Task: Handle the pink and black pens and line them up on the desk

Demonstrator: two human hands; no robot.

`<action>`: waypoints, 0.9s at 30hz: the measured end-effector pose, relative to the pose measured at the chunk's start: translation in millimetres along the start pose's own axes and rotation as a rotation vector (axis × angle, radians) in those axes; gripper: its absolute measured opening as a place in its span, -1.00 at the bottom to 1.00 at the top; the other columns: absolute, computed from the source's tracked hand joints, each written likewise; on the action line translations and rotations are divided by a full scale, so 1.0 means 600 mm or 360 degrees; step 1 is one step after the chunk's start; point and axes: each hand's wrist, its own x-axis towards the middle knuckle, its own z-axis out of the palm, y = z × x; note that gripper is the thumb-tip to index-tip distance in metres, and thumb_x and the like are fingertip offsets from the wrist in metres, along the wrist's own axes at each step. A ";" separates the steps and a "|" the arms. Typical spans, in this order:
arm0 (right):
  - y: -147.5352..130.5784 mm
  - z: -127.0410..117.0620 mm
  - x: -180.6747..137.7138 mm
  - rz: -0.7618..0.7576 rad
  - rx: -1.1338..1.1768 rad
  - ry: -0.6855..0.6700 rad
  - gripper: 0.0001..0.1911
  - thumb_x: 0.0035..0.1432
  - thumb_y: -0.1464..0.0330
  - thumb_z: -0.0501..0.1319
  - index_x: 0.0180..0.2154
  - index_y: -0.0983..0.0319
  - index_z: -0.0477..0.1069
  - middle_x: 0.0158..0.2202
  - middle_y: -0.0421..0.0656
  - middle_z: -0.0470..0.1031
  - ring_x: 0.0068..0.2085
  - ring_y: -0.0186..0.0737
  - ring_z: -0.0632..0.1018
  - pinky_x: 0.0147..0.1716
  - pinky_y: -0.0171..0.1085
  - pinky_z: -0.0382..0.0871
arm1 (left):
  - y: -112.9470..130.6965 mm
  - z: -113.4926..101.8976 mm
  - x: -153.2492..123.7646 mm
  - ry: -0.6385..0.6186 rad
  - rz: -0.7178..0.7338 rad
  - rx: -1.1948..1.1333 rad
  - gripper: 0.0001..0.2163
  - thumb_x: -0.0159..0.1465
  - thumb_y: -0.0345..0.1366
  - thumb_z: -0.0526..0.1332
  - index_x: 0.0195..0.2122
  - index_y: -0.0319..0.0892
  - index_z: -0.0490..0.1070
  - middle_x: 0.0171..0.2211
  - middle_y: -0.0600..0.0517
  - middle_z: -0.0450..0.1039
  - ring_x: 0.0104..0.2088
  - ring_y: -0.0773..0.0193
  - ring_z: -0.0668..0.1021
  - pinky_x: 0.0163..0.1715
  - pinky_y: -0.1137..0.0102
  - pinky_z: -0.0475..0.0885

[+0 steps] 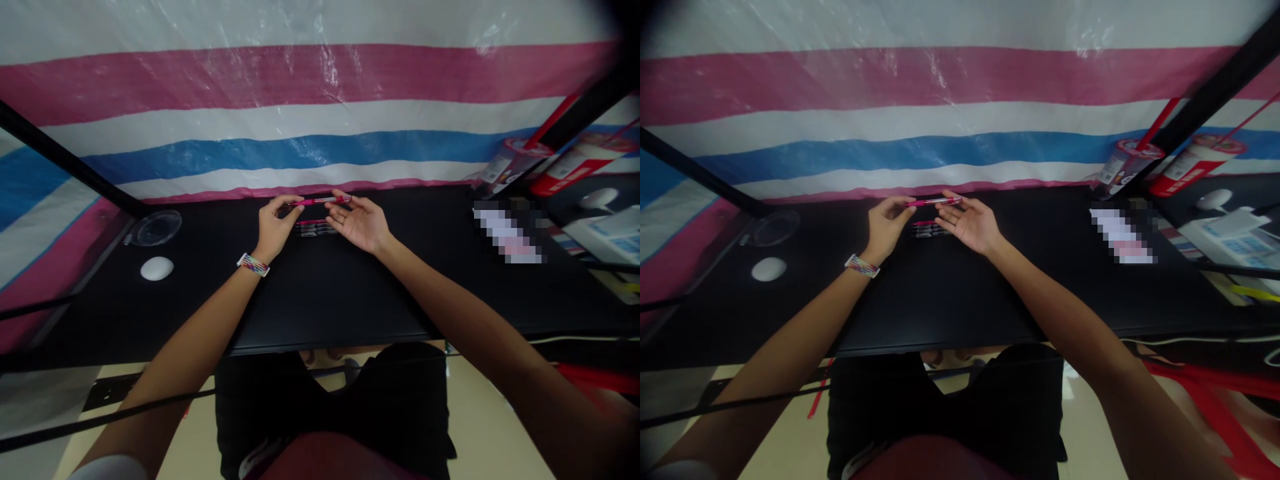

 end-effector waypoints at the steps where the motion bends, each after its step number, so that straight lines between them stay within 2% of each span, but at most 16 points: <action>1: -0.001 0.001 0.000 0.0011 0.0024 -0.0013 -0.54 0.22 0.05 0.29 0.04 0.14 0.61 0.02 0.03 0.70 0.13 0.13 0.64 0.18 0.19 0.60 | 0.000 0.000 0.000 0.0004 0.0000 -0.0003 -0.87 0.36 -0.27 0.43 -0.07 -0.01 0.69 -0.03 -0.02 0.74 0.01 0.09 0.72 0.16 0.11 0.61; 4: -0.004 0.001 -0.001 0.0110 0.0157 -0.0066 -0.52 0.23 0.03 0.27 0.06 0.14 0.61 0.04 0.01 0.69 0.12 0.06 0.64 0.24 0.11 0.57 | -0.001 -0.001 0.000 0.0002 0.0009 -0.0009 -0.87 0.36 -0.27 0.44 -0.07 -0.01 0.69 -0.04 -0.03 0.74 0.00 0.10 0.72 0.15 0.12 0.61; 7: -0.003 0.000 0.001 0.0187 0.0304 -0.0035 -0.58 0.22 0.10 0.27 0.02 0.14 0.61 -0.04 -0.03 0.70 0.09 0.00 0.64 0.28 0.06 0.53 | -0.001 -0.001 -0.002 -0.0030 0.0019 0.0036 -0.86 0.37 -0.25 0.44 -0.06 0.00 0.70 -0.04 -0.02 0.74 0.00 0.09 0.71 0.13 0.12 0.61; 10: 0.000 0.000 0.003 0.0181 0.0421 0.0022 -0.67 0.20 0.20 0.28 -0.05 0.15 0.62 -0.16 -0.06 0.70 0.00 -0.04 0.65 0.30 0.04 0.52 | 0.001 0.000 -0.003 -0.0072 0.0027 0.0047 -0.86 0.36 -0.25 0.44 -0.07 0.00 0.70 -0.06 -0.02 0.75 -0.02 0.10 0.71 0.12 0.13 0.61; 13: 0.001 0.001 0.002 0.0174 0.0493 0.0015 -0.68 0.23 0.19 0.27 -0.04 0.15 0.62 -0.18 -0.06 0.70 -0.05 -0.05 0.65 0.29 0.05 0.53 | 0.006 0.001 -0.003 -0.0081 0.0020 0.0014 -0.87 0.35 -0.25 0.45 -0.08 -0.01 0.71 -0.07 -0.02 0.75 -0.03 0.10 0.71 0.11 0.14 0.61; 17: -0.001 0.004 0.001 0.0196 0.0477 0.0032 -0.63 0.25 0.14 0.25 0.00 0.15 0.60 -0.15 -0.05 0.69 -0.02 -0.01 0.64 0.27 0.10 0.54 | 0.011 0.001 -0.003 -0.0077 0.0006 0.0009 -0.88 0.36 -0.25 0.45 -0.09 -0.02 0.71 -0.07 -0.02 0.75 -0.02 0.09 0.71 0.12 0.13 0.60; 23: -0.004 0.004 0.002 0.0158 0.0369 0.0098 -0.69 0.21 0.17 0.28 -0.07 0.13 0.61 -0.19 -0.05 0.68 0.04 0.02 0.64 0.33 0.12 0.48 | 0.013 0.000 -0.004 -0.0114 0.0040 -0.0016 -0.87 0.35 -0.27 0.46 -0.09 -0.01 0.71 -0.07 -0.02 0.75 -0.01 0.08 0.72 0.12 0.11 0.59; 27: -0.004 0.002 0.002 0.0126 0.0293 0.0083 -0.58 0.21 0.07 0.26 -0.01 0.15 0.61 -0.11 0.00 0.69 0.13 0.10 0.62 0.33 0.17 0.48 | 0.016 0.000 -0.004 -0.0096 0.0037 -0.0002 -0.88 0.35 -0.27 0.46 -0.10 0.00 0.71 -0.08 -0.02 0.75 -0.02 0.08 0.71 0.12 0.09 0.60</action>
